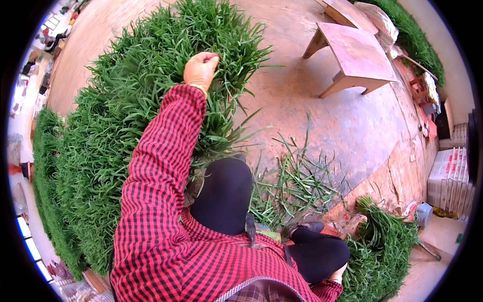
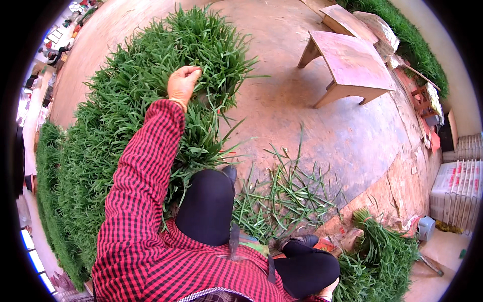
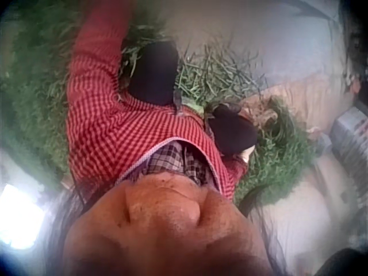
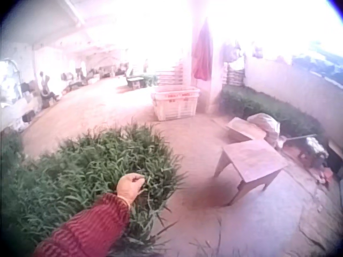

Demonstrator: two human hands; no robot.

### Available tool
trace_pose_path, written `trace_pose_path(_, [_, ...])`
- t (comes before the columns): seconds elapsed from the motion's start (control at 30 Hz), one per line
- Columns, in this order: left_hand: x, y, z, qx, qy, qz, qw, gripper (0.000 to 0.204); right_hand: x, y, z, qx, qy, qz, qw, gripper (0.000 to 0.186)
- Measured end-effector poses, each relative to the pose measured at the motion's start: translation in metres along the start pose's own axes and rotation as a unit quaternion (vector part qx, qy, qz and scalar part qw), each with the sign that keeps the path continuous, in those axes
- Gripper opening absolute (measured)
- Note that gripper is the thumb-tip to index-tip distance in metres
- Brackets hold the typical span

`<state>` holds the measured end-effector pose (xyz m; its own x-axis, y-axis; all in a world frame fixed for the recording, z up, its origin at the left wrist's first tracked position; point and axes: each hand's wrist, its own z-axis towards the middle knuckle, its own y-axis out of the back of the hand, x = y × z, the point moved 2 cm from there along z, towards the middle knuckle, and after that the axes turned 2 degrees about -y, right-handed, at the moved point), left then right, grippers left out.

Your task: The person gathers handfuls of long green plants from a pile on the ground and uses red plastic strips to tie them into neat bundles.

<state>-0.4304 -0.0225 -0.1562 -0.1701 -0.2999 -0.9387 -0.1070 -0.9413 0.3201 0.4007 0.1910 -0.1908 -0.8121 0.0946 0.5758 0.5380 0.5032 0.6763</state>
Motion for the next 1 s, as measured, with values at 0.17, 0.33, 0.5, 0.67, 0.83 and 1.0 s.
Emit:
trace_pose_path(0.17, [-0.035, -0.010, 0.015, -0.077, -0.042, 0.009, 0.996, 0.010, -0.048, 0.016, -0.005, -0.034, 0.008, 0.134, 0.990, 0.031])
trace_pose_path(0.33, [-0.063, 0.063, 0.044, -0.078, -0.220, 0.165, 0.958, 0.028, 0.015, -0.002, 0.002, -0.024, -0.093, 0.213, 0.972, 0.032])
trace_pose_path(0.5, [-0.141, -0.004, -0.060, 0.116, -0.198, -0.023, 0.973, 0.056, -0.057, -0.090, -0.029, 0.026, -0.224, 0.360, 0.905, 0.040])
trace_pose_path(0.67, [-0.133, -0.091, -0.233, 0.400, -0.071, -0.083, 0.910, 0.041, -0.114, -0.154, -0.075, 0.053, -0.342, 0.053, 0.937, 0.051])
trace_pose_path(0.83, [-0.079, -0.103, -0.341, 0.548, -0.023, -0.041, 0.835, 0.037, -0.090, -0.052, -0.023, -0.442, -0.080, 0.074, 0.891, 0.042])
trace_pose_path(1.0, [-0.066, -0.108, -0.380, 0.579, 0.014, -0.012, 0.815, 0.037, -0.122, -0.007, 0.063, -0.406, -0.103, 0.119, 0.900, 0.039])
